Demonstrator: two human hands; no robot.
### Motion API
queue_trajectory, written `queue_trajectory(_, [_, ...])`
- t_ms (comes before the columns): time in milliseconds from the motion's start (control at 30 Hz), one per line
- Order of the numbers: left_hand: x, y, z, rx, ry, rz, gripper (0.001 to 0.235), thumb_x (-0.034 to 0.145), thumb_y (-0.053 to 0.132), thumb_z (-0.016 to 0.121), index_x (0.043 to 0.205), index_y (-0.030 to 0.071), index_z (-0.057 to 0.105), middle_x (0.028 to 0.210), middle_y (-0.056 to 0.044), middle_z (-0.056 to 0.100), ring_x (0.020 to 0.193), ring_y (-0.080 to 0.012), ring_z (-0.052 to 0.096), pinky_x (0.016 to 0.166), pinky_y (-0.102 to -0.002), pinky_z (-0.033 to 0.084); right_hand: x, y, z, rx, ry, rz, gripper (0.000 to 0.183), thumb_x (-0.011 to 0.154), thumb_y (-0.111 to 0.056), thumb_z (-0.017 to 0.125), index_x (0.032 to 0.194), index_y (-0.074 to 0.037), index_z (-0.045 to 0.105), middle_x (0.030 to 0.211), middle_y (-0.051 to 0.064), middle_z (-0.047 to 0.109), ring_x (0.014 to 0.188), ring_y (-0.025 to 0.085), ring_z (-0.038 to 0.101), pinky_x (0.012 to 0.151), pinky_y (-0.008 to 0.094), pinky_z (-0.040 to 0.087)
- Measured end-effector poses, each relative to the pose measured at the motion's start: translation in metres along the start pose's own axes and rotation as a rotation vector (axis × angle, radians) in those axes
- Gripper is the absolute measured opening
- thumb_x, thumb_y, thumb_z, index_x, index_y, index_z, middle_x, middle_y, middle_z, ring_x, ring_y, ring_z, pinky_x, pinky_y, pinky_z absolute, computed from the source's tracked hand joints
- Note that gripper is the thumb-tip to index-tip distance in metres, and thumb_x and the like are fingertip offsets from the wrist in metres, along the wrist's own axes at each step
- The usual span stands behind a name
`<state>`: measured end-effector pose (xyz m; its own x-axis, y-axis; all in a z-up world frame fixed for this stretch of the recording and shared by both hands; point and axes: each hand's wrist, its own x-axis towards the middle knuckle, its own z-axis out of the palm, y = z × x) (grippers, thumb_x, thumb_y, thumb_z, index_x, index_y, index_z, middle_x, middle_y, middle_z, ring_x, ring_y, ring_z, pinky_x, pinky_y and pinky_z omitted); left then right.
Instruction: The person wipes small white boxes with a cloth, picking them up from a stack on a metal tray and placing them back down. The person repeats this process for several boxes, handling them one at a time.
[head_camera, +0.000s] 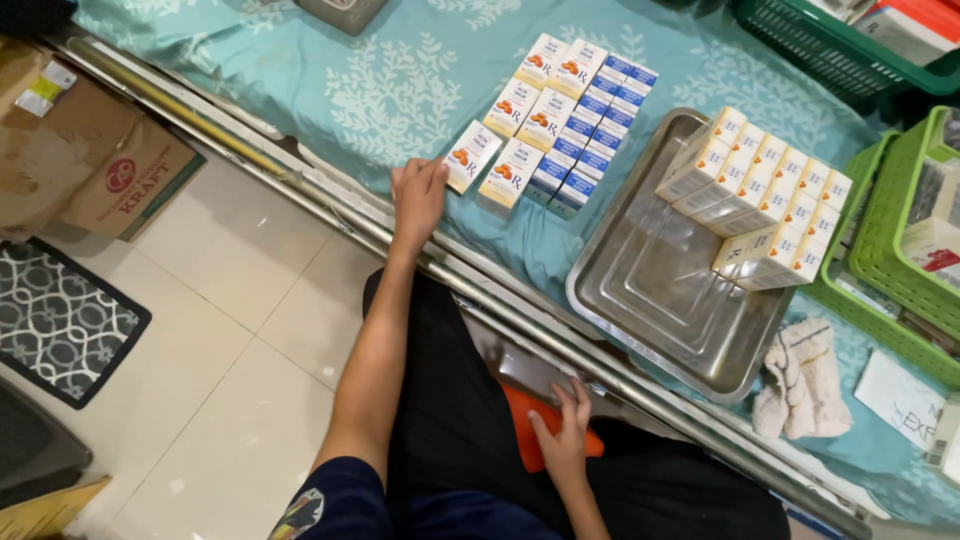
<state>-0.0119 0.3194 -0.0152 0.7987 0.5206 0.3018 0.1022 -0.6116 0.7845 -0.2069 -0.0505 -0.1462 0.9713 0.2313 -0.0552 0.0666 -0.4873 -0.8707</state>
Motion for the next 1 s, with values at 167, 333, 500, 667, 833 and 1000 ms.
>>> queue_trajectory(167, [0.009, 0.003, 0.006, 0.114, -0.006, 0.015, 0.036, 0.100, 0.035, 0.058, 0.111, 0.007, 0.079, 0.098, -0.006, 0.052, 0.096, -0.0228, 0.041, 0.104, -0.041, 0.021, 0.014, 0.011, -0.008, 0.017, 0.029, 0.070, 0.054, 0.088, -0.021, 0.073, 0.137, -0.007, 0.057, 0.155, 0.017, 0.034, 0.143, 0.033, 0.038, 0.109, 0.040, 0.042])
queue_trajectory(333, [0.012, 0.003, 0.006, 0.072, -0.031, -0.008, 0.033, 0.099, 0.036, 0.060, 0.104, 0.011, 0.081, 0.087, -0.002, 0.059, 0.091, -0.0202, 0.049, 0.109, -0.054, 0.015, 0.015, 0.015, -0.005, 0.114, 0.036, 0.092, 0.047, 0.089, -0.016, 0.071, 0.133, -0.005, 0.060, 0.154, 0.013, 0.037, 0.139, 0.029, 0.044, 0.109, 0.038, 0.044])
queue_trajectory(500, [0.009, 0.004, 0.006, 0.064, -0.056, 0.020, 0.033, 0.097, 0.038, 0.064, 0.102, 0.010, 0.082, 0.083, -0.002, 0.061, 0.087, -0.0188, 0.050, 0.105, -0.044, 0.021, 0.017, 0.009, -0.008, 0.083, 0.020, 0.144, 0.046, 0.089, -0.017, 0.071, 0.132, -0.006, 0.061, 0.154, 0.013, 0.037, 0.140, 0.028, 0.042, 0.109, 0.038, 0.044])
queue_trajectory(667, [0.008, 0.009, 0.002, 0.059, -0.060, 0.044, 0.033, 0.097, 0.037, 0.064, 0.100, 0.009, 0.081, 0.085, -0.001, 0.063, 0.088, -0.0175, 0.050, 0.105, -0.041, 0.020, 0.015, 0.001, -0.008, 0.130, 0.018, 0.128, 0.043, 0.091, -0.015, 0.069, 0.132, -0.003, 0.061, 0.152, 0.013, 0.038, 0.139, 0.028, 0.043, 0.110, 0.038, 0.043])
queue_trajectory(833, [0.009, -0.007, 0.008, 0.094, -0.059, 0.050, 0.035, 0.096, 0.039, 0.065, 0.106, 0.009, 0.080, 0.093, -0.004, 0.067, 0.094, -0.0206, 0.056, 0.106, -0.044, 0.022, 0.015, 0.003, -0.005, 0.133, 0.045, 0.032, 0.036, 0.090, -0.012, 0.069, 0.124, -0.001, 0.065, 0.142, 0.011, 0.051, 0.125, 0.024, 0.056, 0.104, 0.033, 0.049])
queue_trajectory(1000, [-0.030, 0.029, -0.003, -0.097, 0.087, 0.135, 0.031, 0.097, 0.011, 0.063, 0.125, -0.002, 0.065, 0.119, -0.015, 0.061, 0.110, -0.0278, 0.056, 0.098, -0.038, 0.047, 0.009, -0.049, -0.036, 0.208, 0.105, 0.023, 0.016, 0.091, -0.006, 0.066, 0.098, 0.002, 0.077, 0.091, 0.005, 0.075, 0.071, 0.014, 0.068, 0.068, 0.024, 0.055])
